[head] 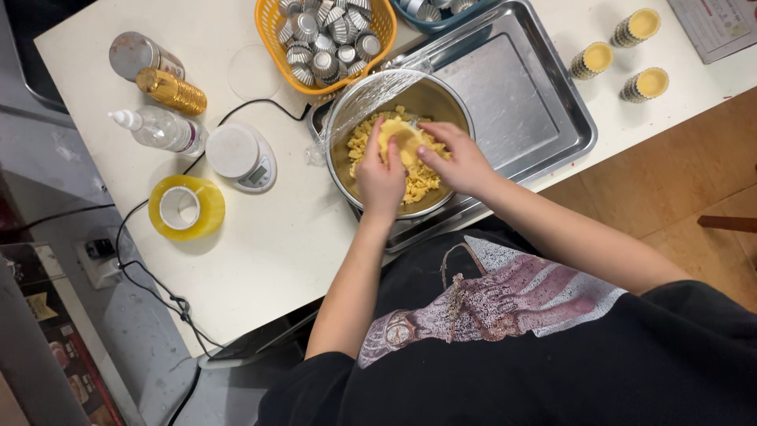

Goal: The person pinches pieces of yellow dough from a large metal bowl and presses them into fluted aluminum tart molds by hand, shaping the dough to line each mold. They place the filled molds on the table in rows, stack finished molds, and repeat the process for many molds throughout the clip.

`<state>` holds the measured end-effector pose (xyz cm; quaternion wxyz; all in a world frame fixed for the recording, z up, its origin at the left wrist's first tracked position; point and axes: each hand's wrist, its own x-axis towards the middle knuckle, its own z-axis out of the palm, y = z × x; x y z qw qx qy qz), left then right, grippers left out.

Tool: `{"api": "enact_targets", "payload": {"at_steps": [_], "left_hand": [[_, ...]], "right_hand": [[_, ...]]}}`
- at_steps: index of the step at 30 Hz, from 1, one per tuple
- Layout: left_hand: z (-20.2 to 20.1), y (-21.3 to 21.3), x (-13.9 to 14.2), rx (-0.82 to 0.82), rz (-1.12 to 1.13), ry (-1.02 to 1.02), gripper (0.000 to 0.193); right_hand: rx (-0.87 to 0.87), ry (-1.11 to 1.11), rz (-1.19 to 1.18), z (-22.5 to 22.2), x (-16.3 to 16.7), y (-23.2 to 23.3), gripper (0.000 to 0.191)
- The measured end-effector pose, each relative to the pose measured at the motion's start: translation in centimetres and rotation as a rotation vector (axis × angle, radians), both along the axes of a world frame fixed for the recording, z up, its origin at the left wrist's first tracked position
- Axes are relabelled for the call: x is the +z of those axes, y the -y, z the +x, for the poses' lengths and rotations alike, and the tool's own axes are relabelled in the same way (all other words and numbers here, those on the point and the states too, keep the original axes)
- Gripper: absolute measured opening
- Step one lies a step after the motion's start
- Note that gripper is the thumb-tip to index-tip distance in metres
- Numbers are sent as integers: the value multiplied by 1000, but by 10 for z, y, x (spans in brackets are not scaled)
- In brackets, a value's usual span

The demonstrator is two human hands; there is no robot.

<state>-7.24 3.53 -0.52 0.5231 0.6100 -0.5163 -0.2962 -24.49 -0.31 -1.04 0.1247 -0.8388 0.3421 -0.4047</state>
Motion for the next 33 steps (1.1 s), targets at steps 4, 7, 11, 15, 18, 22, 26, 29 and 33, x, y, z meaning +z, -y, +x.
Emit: {"api": "enact_targets", "payload": {"at_steps": [4, 7, 11, 15, 18, 22, 26, 29, 33], "left_hand": [[-11, -6, -4, -67, -3, -170, 34], [-3, -6, -20, -143, 240, -605, 33], [19, -5, -50, -196, 382, -536, 30], [22, -1, -69, -145, 275, -386, 30], [20, -1, -66, -142, 324, -415, 35], [18, -7, -43, -137, -61, 362, 51], [6, -2, -22, -217, 190, 322, 41], [0, 8, -13, -79, 174, 324, 34], [7, 16, -9, -79, 215, 348, 31]], "right_hand": [[26, 395, 1110, 16, 7, 0, 31], [58, 341, 1206, 14, 14, 9, 27], [-22, 79, 1259, 2, 18, 18, 34], [-23, 22, 1226, -3, 10, 18, 35], [-44, 92, 1215, -6, -1, 17, 31], [-18, 136, 1165, -9, -11, 21, 33], [80, 185, 1037, 2, -13, 27, 34], [50, 224, 1130, 14, -8, 29, 26], [27, 16, 1180, 12, 3, 40, 25]]}}
